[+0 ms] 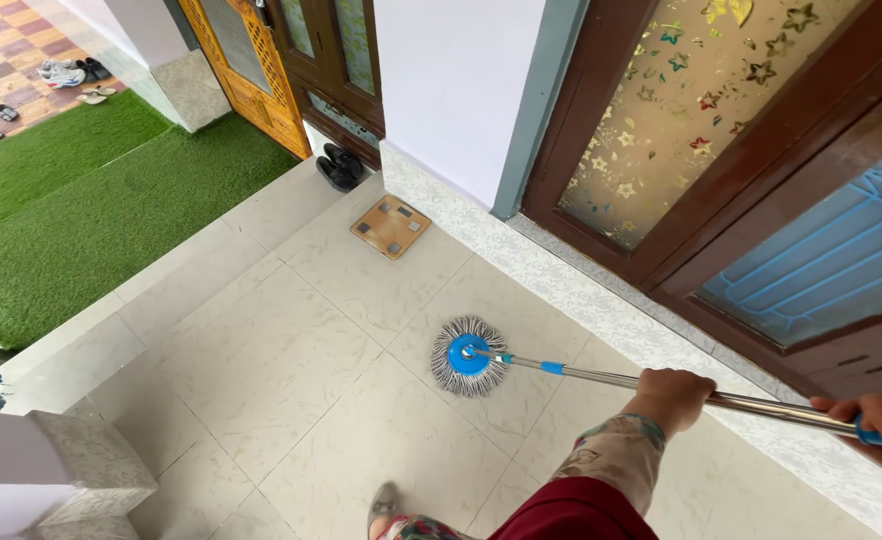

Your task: Mopping the tiled floor of a balcony.

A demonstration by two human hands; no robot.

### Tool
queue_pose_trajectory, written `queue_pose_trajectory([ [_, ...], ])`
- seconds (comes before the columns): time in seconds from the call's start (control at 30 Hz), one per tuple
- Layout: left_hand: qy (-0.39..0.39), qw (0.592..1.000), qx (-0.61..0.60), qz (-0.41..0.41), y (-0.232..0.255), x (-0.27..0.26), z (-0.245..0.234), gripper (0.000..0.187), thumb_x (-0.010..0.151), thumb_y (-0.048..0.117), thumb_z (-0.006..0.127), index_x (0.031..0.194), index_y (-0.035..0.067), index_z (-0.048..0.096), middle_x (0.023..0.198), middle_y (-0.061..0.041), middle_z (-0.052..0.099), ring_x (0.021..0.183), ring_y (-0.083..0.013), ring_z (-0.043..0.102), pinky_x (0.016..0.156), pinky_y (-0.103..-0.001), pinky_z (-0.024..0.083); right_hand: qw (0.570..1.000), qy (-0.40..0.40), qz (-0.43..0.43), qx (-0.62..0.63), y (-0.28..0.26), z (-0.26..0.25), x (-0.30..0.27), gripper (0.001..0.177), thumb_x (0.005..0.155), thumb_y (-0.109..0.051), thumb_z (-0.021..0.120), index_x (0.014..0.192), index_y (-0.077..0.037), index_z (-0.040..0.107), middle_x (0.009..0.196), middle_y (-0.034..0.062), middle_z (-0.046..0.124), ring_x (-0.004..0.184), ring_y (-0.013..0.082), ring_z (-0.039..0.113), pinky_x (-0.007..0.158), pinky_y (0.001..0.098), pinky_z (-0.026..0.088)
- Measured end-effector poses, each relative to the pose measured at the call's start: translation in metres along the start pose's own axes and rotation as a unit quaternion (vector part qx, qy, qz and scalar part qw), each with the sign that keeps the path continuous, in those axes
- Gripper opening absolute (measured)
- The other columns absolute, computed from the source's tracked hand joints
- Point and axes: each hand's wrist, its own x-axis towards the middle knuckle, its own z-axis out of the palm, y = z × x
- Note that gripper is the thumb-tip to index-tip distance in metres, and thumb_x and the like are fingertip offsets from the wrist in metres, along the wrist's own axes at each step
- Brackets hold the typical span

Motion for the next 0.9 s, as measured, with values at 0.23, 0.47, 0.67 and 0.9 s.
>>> queue_pose_trajectory([
  [0.23,0.074,0.992,0.002,-0.104,-0.135,0.015,-0.040,0.026,0.100,0.013,0.053,0.116,0.023,0.071,0.115,-0.004,0.073,0.115,-0.0282,0.067,0.089,-0.046,0.055,0.995,-0.068,-0.036,0.064,-0.098,0.183,0.028,0.032,0.110,-0.025,0.053,0.092,0.000,0.059,0.112,0.0185,0.072,0.123,0.0318,0.068,0.105,0.0435,0.051],
  [0.47,0.186,0.966,-0.012,-0.178,-0.316,-0.021,-0.132,0.020,0.094,0.006,0.057,0.108,0.014,0.068,0.117,-0.006,0.070,0.123,-0.0289,0.062,0.088,-0.045,0.056,0.977,-0.134,-0.076,0.144,-0.150,0.384,0.096,0.031,0.108,-0.024,0.056,0.091,0.001,0.063,0.108,0.0162,0.075,0.117,0.0276,0.071,0.107,0.0378,0.052],
  [0.67,0.182,0.945,-0.019,-0.271,-0.447,-0.046,-0.227,0.032,0.088,0.016,0.073,0.117,0.013,0.061,0.133,-0.008,0.060,0.139,-0.0313,0.047,0.100,-0.048,0.050,0.974,-0.128,-0.076,0.169,-0.211,0.553,0.149,0.025,0.104,-0.021,0.062,0.095,0.002,0.068,0.106,0.0119,0.077,0.109,0.0224,0.072,0.098,0.0346,0.054],
  [0.9,0.212,0.915,-0.043,-0.341,-0.485,-0.070,-0.259,0.047,0.087,0.014,0.073,0.131,0.013,0.053,0.155,-0.007,0.042,0.144,-0.0367,0.037,0.103,-0.054,0.044,0.963,-0.178,-0.142,0.145,-0.243,0.615,0.153,0.023,0.102,-0.022,0.063,0.096,0.000,0.071,0.102,0.0127,0.078,0.107,0.0188,0.074,0.095,0.0318,0.058],
])
